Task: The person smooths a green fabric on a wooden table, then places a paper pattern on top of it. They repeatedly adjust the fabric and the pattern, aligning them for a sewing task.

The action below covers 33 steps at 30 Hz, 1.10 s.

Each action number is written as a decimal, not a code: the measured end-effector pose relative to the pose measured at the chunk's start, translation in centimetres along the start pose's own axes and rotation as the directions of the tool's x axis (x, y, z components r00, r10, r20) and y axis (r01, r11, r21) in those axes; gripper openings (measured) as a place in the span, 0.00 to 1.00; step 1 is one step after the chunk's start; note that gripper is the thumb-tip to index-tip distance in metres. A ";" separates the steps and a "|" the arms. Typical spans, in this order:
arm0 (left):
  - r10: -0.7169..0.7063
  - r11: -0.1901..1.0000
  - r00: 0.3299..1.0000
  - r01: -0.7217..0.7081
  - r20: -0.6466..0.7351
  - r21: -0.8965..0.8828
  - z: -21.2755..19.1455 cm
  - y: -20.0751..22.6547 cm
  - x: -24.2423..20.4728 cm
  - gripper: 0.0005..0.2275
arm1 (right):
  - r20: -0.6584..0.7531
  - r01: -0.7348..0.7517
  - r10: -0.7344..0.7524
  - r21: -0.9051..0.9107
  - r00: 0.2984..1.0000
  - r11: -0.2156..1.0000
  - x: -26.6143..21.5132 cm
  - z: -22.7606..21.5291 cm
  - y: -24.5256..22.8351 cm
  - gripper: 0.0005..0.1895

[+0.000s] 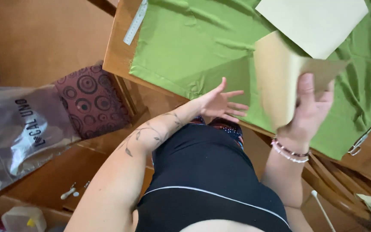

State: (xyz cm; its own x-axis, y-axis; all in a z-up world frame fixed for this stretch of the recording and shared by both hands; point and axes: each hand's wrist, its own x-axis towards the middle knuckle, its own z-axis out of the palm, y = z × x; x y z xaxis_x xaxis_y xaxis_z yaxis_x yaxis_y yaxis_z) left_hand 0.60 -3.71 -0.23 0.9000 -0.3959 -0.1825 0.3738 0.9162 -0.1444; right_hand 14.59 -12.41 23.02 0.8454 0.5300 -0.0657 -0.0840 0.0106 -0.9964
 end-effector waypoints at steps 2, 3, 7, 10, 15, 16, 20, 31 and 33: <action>0.013 0.998 0.997 -0.008 0.081 -0.061 0.5 0.1 1.3 0.53 | 0.019 -0.092 0.092 0.046 0.996 0.995 -1.6 2.1 -0.8 0.27; 0.009 0.998 0.996 -0.004 0.084 -0.056 0.5 0.9 1.8 0.53 | 0.015 -0.087 0.086 0.046 0.996 0.995 -1.7 2.3 -1.3 0.27; 0.235 0.969 0.971 -0.238 0.051 0.072 0.2 2.5 1.4 0.40 | -0.041 -0.185 0.211 0.341 0.977 0.922 -2.8 2.2 -3.0 0.28; 0.408 0.890 0.911 -0.412 0.064 0.194 -0.5 5.0 -1.6 0.28 | -0.078 -0.205 0.303 0.575 0.950 0.792 -2.6 0.9 -4.1 0.30; 0.637 0.698 0.764 -0.629 0.107 0.343 -1.9 8.4 -10.5 0.11 | -0.186 0.022 0.015 0.195 0.982 0.981 -2.3 -6.2 4.8 0.27; 0.745 0.576 0.660 -0.562 -0.097 0.594 -1.6 9.6 -13.0 0.05 | -0.394 -0.036 0.072 0.099 0.916 0.994 -2.5 -8.3 8.2 0.38; 0.899 0.397 0.216 -0.030 -0.382 0.917 -3.0 12.2 -20.2 0.09 | -0.562 -0.338 0.238 -0.079 0.792 0.938 -4.4 -7.6 15.8 0.13; 0.937 0.325 -0.087 0.573 -0.338 0.752 -10.7 15.6 -22.2 0.11 | -0.330 -0.307 0.166 -0.438 0.929 0.845 -5.1 -9.3 26.1 0.15; 0.935 0.331 -0.090 0.574 -0.344 0.749 -9.8 14.8 -22.1 0.12 | -0.316 -0.312 0.179 -0.443 0.932 0.840 -5.3 -9.5 26.0 0.15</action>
State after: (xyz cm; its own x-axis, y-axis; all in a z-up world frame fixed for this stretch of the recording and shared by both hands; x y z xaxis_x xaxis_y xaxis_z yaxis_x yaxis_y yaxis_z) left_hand -15.98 18.03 -7.86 0.1914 0.8708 -0.4529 0.8080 0.1222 0.5764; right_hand 12.94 -23.04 -3.07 0.9393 0.2278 -0.2566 -0.1006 -0.5322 -0.8406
